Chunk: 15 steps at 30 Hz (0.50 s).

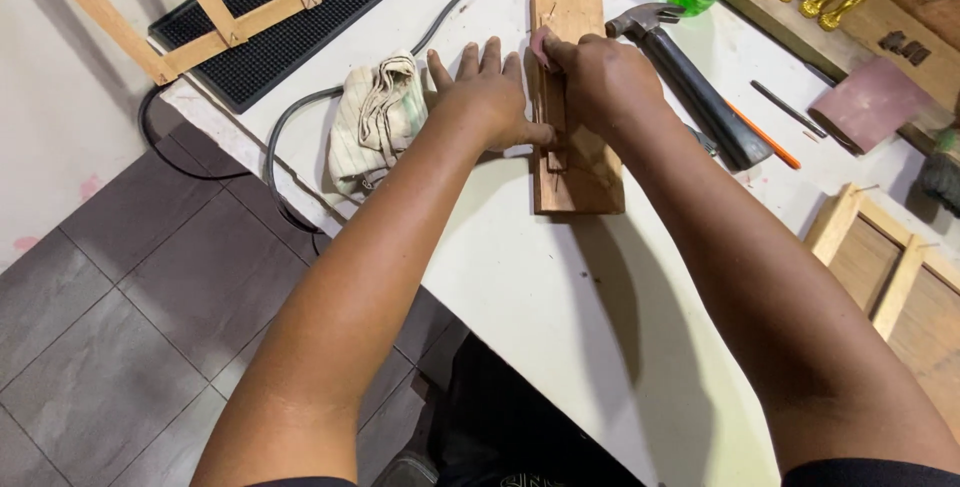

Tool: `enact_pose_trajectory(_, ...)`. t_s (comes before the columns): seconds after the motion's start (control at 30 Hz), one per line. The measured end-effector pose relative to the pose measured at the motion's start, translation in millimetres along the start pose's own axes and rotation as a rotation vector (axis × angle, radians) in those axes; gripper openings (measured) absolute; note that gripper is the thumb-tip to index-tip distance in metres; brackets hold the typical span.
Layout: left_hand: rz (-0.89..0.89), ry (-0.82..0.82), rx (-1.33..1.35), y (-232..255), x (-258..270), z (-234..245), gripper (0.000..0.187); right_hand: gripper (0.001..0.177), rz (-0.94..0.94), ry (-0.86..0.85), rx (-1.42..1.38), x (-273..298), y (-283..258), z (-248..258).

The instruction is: The person sorts through thin wooden strips on the workbench, then sands a small wooden board by hand using a sanding block, rubbing its surface and edges. They then place the board on a wooden frame and measure the frame with a tape measure.

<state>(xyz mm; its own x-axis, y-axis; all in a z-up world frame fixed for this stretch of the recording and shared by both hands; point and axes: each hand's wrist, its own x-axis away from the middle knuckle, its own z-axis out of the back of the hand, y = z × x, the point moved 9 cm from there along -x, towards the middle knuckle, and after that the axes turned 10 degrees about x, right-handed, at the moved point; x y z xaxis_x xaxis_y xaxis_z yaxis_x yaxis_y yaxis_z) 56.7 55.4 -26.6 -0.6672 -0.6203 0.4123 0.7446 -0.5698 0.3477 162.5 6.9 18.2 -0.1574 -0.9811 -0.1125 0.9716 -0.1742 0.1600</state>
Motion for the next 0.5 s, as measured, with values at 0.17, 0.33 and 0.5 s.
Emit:
enact_pose_trajectory(0.17,0.006,-0.025,0.019,3.7,7.2,3.0,0.134,0.037,0.016,0.071,-0.023,-24.3,11.4,-13.4)
enact_pose_trajectory(0.33,-0.007,-0.014,0.003,2.9,-2.0,-4.4,0.134,0.047,0.071,0.130,0.009,7.4,1.4,-3.1)
enact_pose_trajectory(0.5,0.048,0.006,0.018,1.2,-2.6,-3.7,0.131,0.044,0.095,0.013,-0.053,68.3,-21.7,30.4)
